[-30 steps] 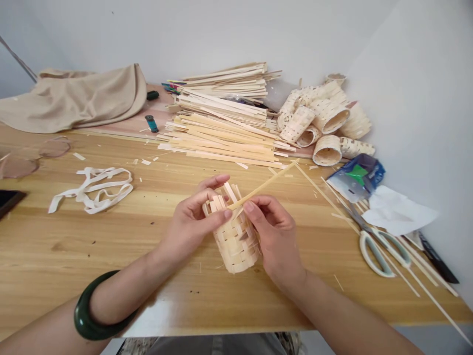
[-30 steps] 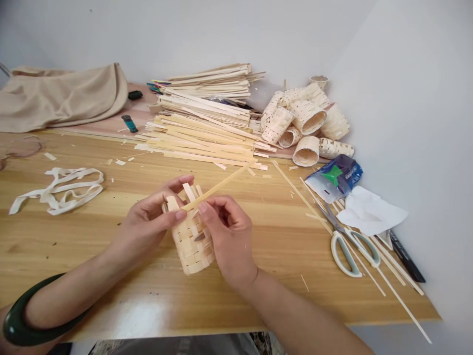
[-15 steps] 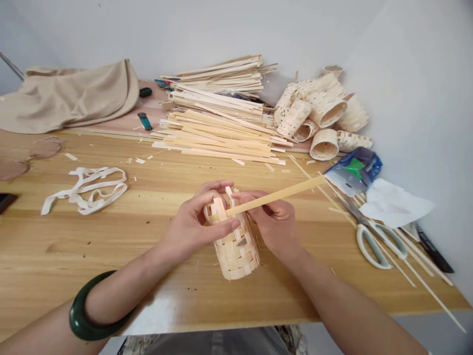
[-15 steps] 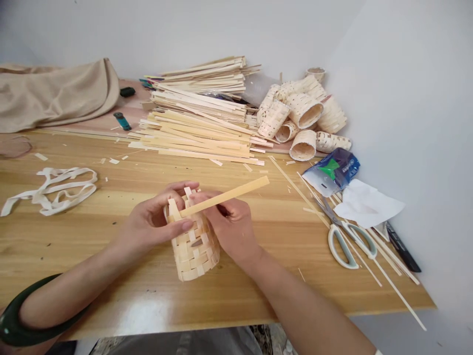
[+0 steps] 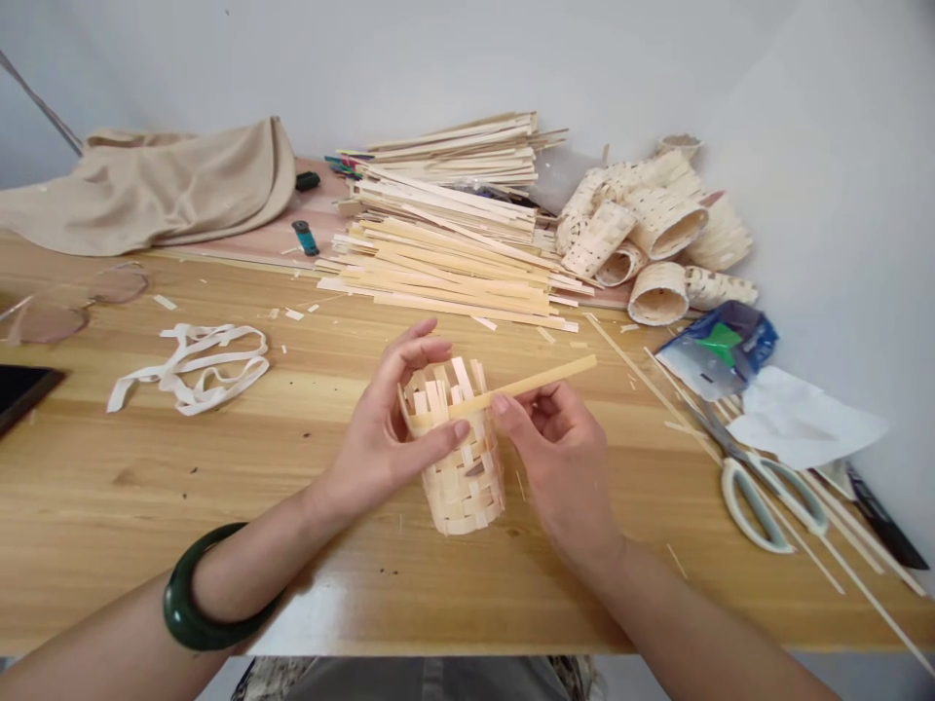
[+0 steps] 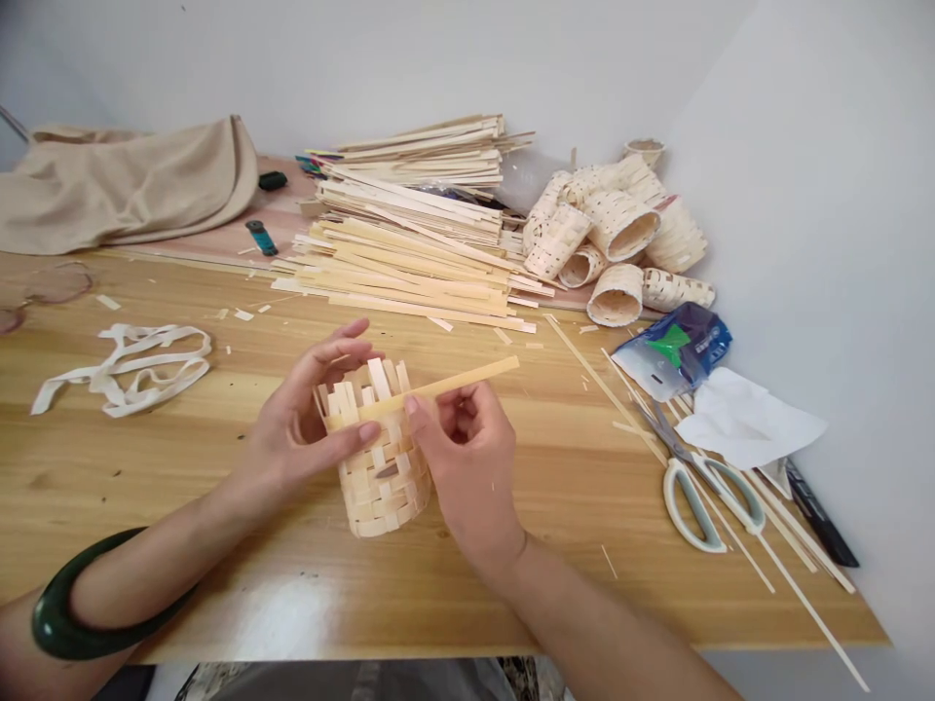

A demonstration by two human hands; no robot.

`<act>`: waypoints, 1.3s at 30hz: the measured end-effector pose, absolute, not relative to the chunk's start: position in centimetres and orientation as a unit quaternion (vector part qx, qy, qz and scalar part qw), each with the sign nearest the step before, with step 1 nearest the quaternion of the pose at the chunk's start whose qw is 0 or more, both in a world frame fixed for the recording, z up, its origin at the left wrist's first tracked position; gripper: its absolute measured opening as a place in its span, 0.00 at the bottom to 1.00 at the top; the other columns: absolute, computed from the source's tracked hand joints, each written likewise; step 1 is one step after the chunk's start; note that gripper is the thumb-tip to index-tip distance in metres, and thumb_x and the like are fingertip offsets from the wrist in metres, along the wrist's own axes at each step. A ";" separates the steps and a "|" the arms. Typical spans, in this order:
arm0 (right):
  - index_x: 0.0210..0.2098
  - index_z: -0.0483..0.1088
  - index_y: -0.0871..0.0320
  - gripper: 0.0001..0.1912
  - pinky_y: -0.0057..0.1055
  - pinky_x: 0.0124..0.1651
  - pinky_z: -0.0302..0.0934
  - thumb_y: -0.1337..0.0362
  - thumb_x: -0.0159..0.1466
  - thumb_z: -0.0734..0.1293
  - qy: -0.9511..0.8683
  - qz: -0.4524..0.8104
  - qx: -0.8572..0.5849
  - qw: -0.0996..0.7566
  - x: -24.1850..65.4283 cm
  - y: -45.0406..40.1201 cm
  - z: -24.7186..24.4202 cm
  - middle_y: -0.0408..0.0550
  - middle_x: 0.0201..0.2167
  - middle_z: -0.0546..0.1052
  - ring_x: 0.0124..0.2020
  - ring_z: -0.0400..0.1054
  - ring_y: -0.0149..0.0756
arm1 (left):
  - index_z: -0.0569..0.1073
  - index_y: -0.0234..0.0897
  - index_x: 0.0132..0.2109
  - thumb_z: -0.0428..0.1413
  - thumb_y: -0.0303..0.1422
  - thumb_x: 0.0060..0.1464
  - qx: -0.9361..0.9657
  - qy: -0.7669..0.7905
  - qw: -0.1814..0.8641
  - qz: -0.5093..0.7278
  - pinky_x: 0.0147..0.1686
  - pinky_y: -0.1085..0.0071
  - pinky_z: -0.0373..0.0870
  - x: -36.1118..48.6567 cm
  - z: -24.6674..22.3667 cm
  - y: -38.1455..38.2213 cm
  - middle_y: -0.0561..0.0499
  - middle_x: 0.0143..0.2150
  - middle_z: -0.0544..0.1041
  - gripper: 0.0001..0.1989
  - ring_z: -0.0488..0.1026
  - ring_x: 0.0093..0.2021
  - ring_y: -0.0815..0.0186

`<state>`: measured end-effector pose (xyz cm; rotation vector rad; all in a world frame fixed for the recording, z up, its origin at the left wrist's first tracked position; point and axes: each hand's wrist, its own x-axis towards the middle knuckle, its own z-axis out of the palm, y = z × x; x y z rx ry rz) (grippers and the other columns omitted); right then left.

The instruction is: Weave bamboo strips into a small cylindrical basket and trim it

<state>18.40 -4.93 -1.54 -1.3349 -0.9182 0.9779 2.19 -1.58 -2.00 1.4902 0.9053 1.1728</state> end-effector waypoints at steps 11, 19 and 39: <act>0.37 0.81 0.54 0.19 0.34 0.41 0.72 0.50 0.52 0.79 -0.298 0.736 -0.390 0.466 19.6 -2.9 -2.7 0.45 0.38 0.84 0.38 0.77 0.39 | 0.61 0.53 0.70 0.69 0.37 0.49 0.642 0.322 0.504 0.479 0.68 0.52 0.61 1.6 -2.2 -0.9 0.51 0.80 0.41 0.44 0.52 0.74 0.47; 0.37 0.81 0.54 0.16 0.27 0.38 0.68 0.52 0.54 0.79 -0.248 0.686 -0.405 0.551 19.7 -2.5 -3.3 0.41 0.34 0.83 0.34 0.73 0.32 | 0.61 0.46 0.69 0.60 0.50 0.57 0.451 0.405 0.609 0.512 0.67 0.47 0.63 2.5 -3.4 -0.8 0.42 0.76 0.56 0.36 0.58 0.73 0.46; 0.44 0.82 0.43 0.14 0.47 0.69 0.61 0.54 0.58 0.77 -0.333 0.589 -0.418 0.606 18.3 -4.0 -3.5 0.40 0.55 0.81 0.64 0.69 0.44 | 0.56 0.36 0.72 0.58 0.46 0.62 0.556 0.396 0.520 0.513 0.70 0.57 0.58 3.6 -3.1 -2.2 0.40 0.69 0.69 0.38 0.63 0.70 0.52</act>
